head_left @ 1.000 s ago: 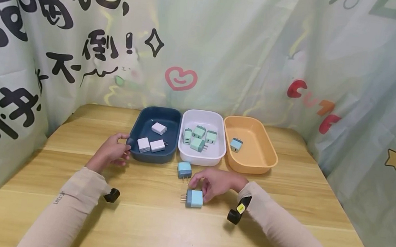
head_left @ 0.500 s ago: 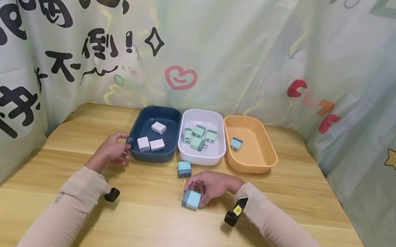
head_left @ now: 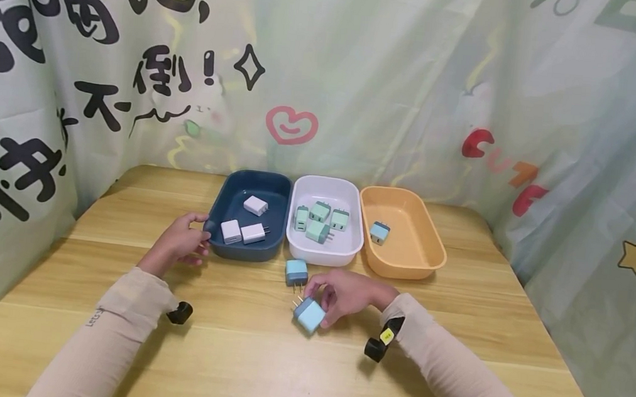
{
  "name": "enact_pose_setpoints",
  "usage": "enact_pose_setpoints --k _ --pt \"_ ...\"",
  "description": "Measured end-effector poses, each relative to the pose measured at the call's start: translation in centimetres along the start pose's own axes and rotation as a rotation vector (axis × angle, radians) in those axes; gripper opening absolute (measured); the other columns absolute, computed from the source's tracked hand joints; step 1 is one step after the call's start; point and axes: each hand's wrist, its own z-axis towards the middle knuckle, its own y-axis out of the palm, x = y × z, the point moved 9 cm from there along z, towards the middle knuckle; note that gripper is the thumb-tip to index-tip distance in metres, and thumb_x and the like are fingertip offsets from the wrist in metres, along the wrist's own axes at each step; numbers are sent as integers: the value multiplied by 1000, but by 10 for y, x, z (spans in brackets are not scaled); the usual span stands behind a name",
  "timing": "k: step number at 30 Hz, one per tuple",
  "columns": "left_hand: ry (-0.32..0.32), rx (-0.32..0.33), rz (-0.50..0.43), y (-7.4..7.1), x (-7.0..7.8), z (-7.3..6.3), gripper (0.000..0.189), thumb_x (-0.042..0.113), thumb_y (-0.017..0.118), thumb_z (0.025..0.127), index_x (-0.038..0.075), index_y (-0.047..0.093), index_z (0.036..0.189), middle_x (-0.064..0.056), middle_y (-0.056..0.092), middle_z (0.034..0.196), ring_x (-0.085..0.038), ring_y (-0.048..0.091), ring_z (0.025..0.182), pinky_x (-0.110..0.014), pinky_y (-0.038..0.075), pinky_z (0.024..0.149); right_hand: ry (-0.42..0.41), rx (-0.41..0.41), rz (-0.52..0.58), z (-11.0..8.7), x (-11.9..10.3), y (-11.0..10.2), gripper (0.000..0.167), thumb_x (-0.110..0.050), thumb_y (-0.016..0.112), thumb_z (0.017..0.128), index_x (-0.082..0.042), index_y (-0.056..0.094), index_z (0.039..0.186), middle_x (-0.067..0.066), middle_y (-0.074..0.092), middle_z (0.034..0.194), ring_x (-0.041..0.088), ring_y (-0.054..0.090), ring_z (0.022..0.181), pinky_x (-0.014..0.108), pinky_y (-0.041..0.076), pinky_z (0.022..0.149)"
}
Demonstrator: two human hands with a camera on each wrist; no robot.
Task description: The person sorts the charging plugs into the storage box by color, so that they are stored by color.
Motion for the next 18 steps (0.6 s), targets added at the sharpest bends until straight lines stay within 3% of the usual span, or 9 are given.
enact_pose_setpoints --k 9,18 --pt "-14 0 -6 -2 -7 -2 57 7 43 101 11 22 153 -19 55 97 -23 60 73 -35 57 62 -18 55 61 -4 -2 -13 51 -3 85 70 -10 60 114 2 59 108 16 63 78 32 56 73" --pt "0 -9 -15 0 -2 2 58 8 44 100 11 22 154 -18 54 97 -22 60 71 -35 57 61 -5 123 70 -14 -5 -37 49 -1 84 72 -5 57 112 8 57 109 18 63 79 32 56 73"
